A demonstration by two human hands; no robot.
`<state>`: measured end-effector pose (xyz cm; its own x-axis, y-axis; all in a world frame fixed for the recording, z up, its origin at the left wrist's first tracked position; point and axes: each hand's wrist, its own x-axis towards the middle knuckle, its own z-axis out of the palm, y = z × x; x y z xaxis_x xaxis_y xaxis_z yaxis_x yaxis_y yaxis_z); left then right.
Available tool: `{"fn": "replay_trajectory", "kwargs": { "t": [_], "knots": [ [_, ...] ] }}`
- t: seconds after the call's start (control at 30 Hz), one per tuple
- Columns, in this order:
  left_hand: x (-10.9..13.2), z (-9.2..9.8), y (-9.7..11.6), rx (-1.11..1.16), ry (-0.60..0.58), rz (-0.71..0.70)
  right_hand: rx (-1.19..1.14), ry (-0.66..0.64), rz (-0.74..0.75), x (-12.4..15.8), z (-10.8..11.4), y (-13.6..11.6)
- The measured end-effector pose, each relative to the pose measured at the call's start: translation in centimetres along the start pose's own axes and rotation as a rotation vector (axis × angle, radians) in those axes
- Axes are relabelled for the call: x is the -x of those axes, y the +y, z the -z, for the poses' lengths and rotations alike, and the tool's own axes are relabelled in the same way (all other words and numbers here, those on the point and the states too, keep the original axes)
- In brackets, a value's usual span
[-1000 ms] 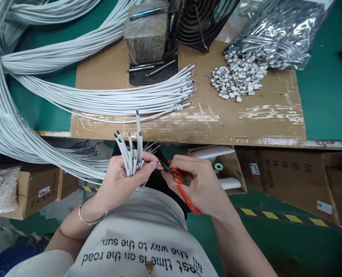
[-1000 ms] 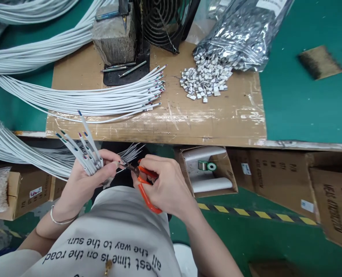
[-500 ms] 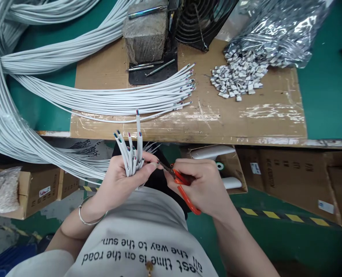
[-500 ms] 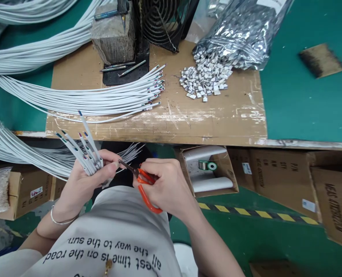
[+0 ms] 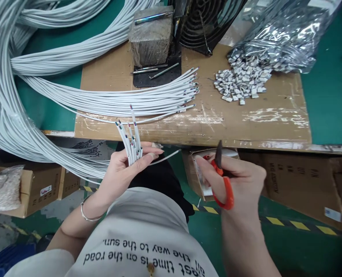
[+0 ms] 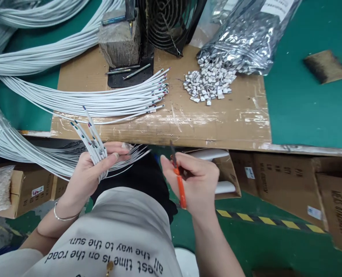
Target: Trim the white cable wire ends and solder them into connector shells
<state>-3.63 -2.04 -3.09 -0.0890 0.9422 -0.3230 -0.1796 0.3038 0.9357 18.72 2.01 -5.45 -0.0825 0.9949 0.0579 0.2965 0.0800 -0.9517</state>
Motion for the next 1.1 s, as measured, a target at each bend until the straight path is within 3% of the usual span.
{"fn": "replay_trajectory", "kwargs": {
  "t": [0.07,0.23,0.4,0.8,1.0,1.1],
  "knots": [
    [-0.2,0.3,-0.2,-0.023,0.006,-0.031,-0.031,0.036,-0.021,0.1,0.5,0.1],
    [-0.2,0.5,0.0,0.157,-0.097,0.124,-0.077,0.082,-0.065,0.1,0.8,-0.1],
    [-0.2,0.1,0.4,0.268,-0.086,0.119,-0.069,0.103,-0.105,0.0,0.3,-0.7],
    [0.4,-0.2,0.7,0.094,-0.008,0.237,0.040,-0.228,0.065,-0.2,-0.7,-0.2],
    [0.5,-0.1,1.2,0.122,-0.023,0.236,0.088,-0.364,-0.003,0.1,-1.0,-0.3],
    [0.5,-0.1,1.4,0.128,-0.045,0.234,0.097,-0.382,0.037,0.2,-1.2,-0.2]
  ]
}}
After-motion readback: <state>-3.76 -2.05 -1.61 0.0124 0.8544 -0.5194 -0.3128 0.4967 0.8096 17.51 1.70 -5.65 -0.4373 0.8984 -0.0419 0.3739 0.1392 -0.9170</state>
